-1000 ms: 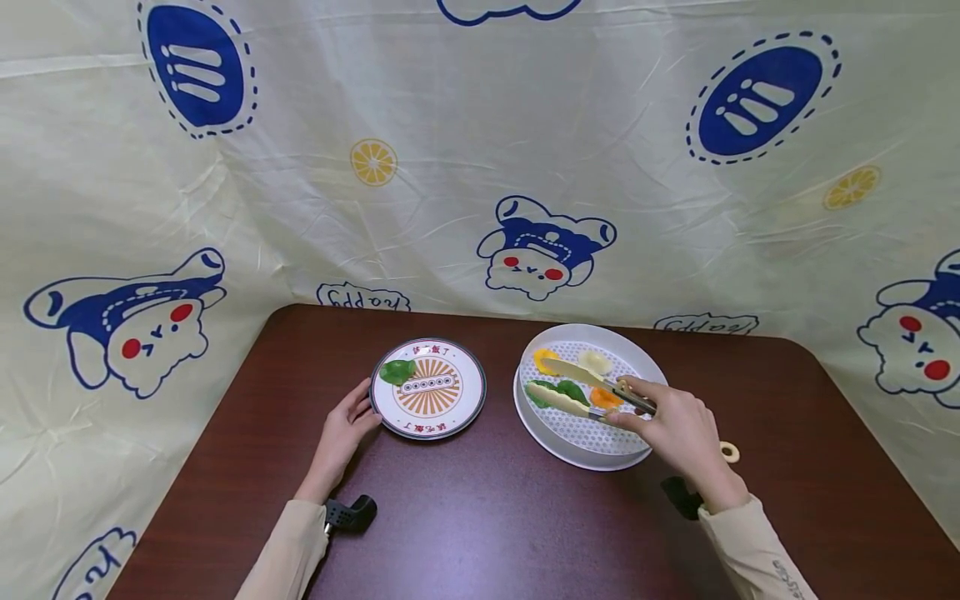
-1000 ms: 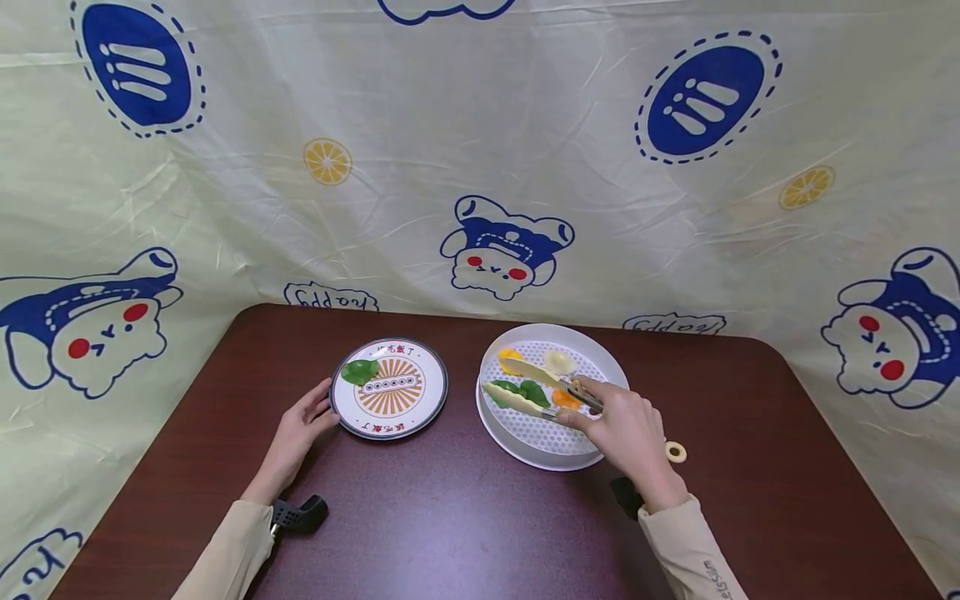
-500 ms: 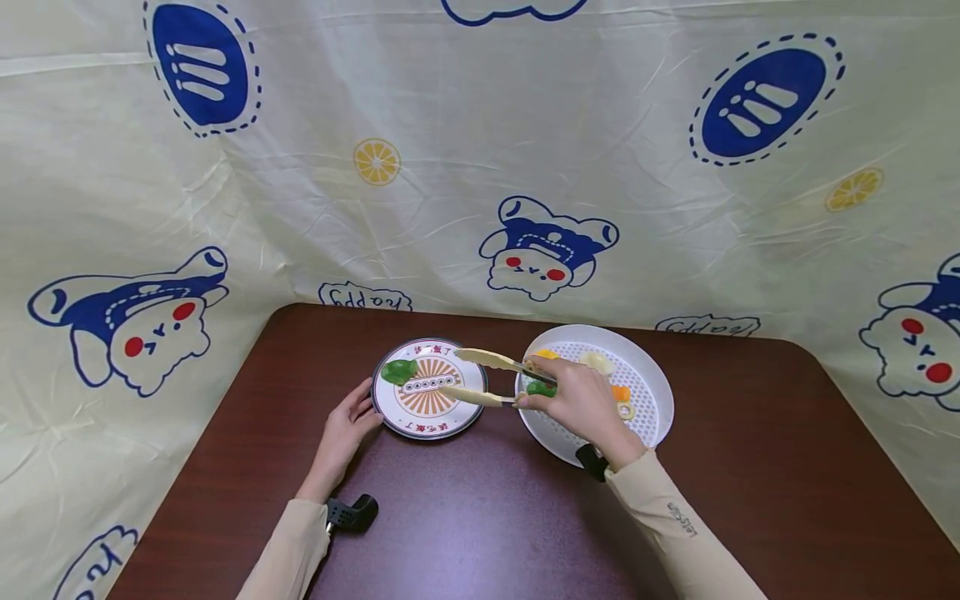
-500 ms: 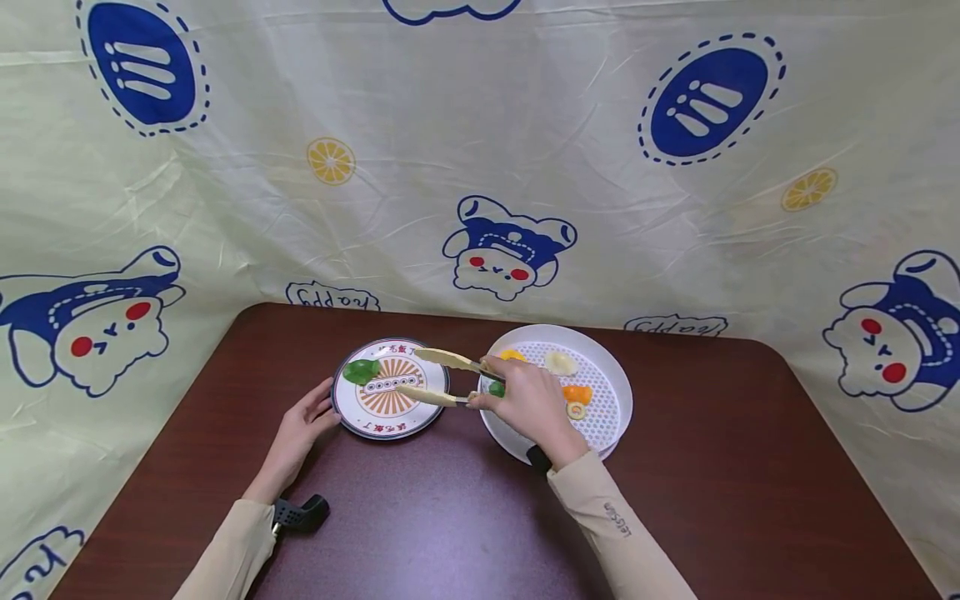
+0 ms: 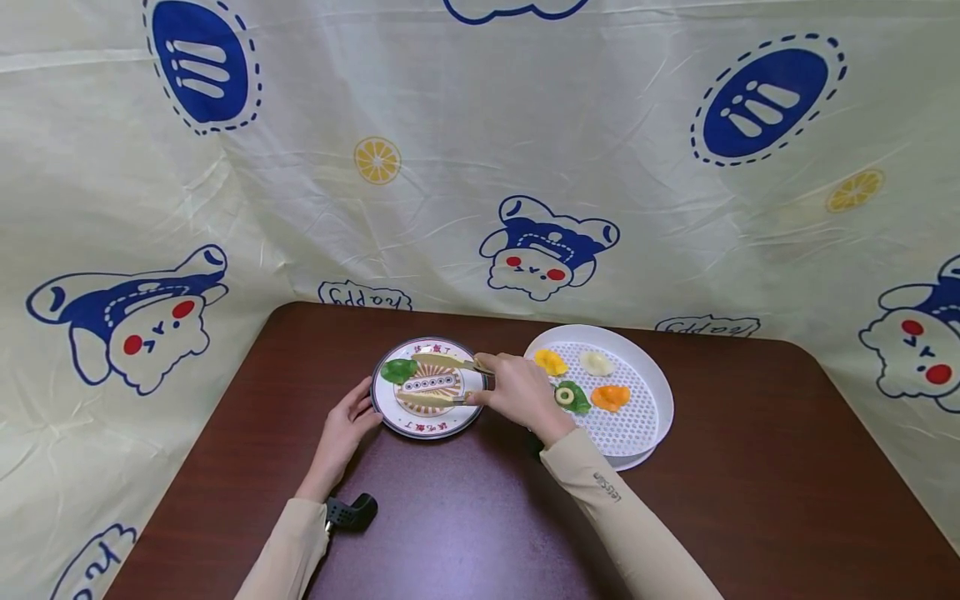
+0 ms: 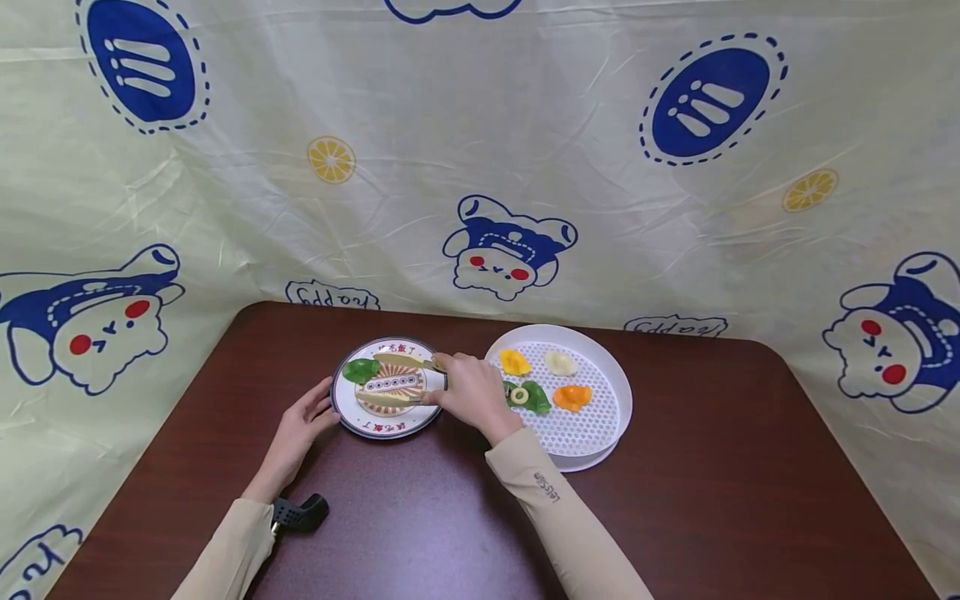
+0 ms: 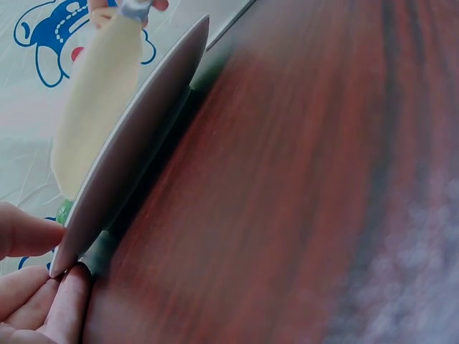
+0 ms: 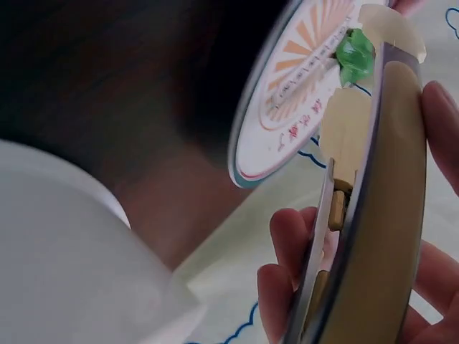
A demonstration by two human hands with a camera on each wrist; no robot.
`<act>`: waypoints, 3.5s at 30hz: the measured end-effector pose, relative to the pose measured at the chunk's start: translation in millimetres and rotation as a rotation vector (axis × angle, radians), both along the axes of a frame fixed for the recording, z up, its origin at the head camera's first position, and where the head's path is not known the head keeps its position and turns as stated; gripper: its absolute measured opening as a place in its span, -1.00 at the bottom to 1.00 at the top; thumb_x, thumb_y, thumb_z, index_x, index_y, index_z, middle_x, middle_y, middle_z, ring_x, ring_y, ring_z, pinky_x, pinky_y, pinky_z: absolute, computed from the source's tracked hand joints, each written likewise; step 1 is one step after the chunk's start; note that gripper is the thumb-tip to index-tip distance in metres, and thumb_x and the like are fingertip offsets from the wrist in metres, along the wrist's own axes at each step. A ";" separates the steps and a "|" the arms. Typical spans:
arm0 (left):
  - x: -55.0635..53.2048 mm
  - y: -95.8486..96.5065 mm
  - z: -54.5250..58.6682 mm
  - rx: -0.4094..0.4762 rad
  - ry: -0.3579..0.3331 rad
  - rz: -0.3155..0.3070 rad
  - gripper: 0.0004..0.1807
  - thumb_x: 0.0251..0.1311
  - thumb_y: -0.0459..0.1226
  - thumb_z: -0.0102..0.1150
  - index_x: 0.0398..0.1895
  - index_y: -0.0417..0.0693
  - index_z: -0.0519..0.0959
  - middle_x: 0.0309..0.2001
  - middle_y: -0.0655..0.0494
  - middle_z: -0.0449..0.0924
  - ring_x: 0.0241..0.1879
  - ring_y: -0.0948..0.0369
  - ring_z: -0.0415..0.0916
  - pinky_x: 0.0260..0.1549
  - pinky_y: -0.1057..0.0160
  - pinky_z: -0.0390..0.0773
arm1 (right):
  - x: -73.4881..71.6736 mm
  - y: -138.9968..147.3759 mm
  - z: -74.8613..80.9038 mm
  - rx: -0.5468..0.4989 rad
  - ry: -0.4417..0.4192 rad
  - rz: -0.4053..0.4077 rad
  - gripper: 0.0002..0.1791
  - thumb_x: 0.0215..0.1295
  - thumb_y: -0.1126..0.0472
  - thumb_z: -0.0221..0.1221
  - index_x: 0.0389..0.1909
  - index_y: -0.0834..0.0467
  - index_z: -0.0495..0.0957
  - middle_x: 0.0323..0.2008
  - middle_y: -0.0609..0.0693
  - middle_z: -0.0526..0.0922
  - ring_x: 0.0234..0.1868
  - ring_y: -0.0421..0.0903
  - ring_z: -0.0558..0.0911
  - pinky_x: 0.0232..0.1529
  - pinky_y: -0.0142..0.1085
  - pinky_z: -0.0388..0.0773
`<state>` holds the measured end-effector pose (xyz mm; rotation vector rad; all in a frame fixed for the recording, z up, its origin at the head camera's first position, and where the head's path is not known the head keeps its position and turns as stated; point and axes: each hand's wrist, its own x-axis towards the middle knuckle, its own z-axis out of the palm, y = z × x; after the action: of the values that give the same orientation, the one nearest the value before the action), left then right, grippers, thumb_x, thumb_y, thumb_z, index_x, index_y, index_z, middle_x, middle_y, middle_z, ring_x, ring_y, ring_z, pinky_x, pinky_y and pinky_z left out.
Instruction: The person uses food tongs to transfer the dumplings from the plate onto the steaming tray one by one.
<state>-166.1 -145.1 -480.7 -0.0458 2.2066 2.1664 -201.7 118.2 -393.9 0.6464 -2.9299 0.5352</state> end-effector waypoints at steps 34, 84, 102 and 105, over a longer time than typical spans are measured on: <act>-0.4 1.3 0.6 -0.020 0.003 0.006 -0.32 0.22 -0.52 0.04 0.42 -0.32 0.13 0.36 -0.31 0.16 0.31 -0.09 0.18 -0.10 0.58 0.34 | -8.7 -14.6 -5.2 0.073 0.028 -0.047 -0.52 0.06 -0.11 0.36 -0.01 0.03 0.67 -0.26 0.01 0.70 -0.50 -0.05 0.51 -0.56 -0.22 0.39; 3.6 2.1 1.5 -0.008 0.020 0.001 -0.32 0.21 -0.55 0.03 0.42 -0.35 0.12 0.34 -0.34 0.18 0.29 -0.07 0.20 -0.09 0.57 0.34 | 72.0 150.1 21.6 -0.076 0.115 -0.207 -0.42 0.01 -0.07 0.40 0.02 0.18 0.65 -0.14 0.14 0.69 -0.33 0.06 0.60 -0.51 -0.16 0.37; 1.6 1.4 1.6 -0.009 0.027 0.003 -0.33 0.21 -0.57 0.02 0.41 -0.36 0.12 0.33 -0.36 0.19 0.28 -0.09 0.21 -0.10 0.57 0.36 | 95.5 206.4 18.6 -0.042 0.131 -0.261 -0.44 -0.02 -0.12 0.40 -0.04 0.13 0.67 -0.15 0.14 0.69 -0.22 0.18 0.64 -0.47 0.04 0.44; 1.7 1.7 1.3 -0.011 0.024 0.004 -0.33 0.21 -0.57 0.02 0.41 -0.35 0.12 0.33 -0.35 0.19 0.28 -0.08 0.21 -0.10 0.57 0.35 | 98.0 213.1 17.8 -0.028 0.121 -0.266 -0.43 -0.03 -0.14 0.40 -0.03 0.12 0.67 -0.17 0.12 0.70 -0.24 0.17 0.64 -0.47 0.03 0.43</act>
<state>-164.4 -143.4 -479.4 -0.0253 2.2332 2.1681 -103.7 331.3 -376.1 0.2675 -2.8251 0.4883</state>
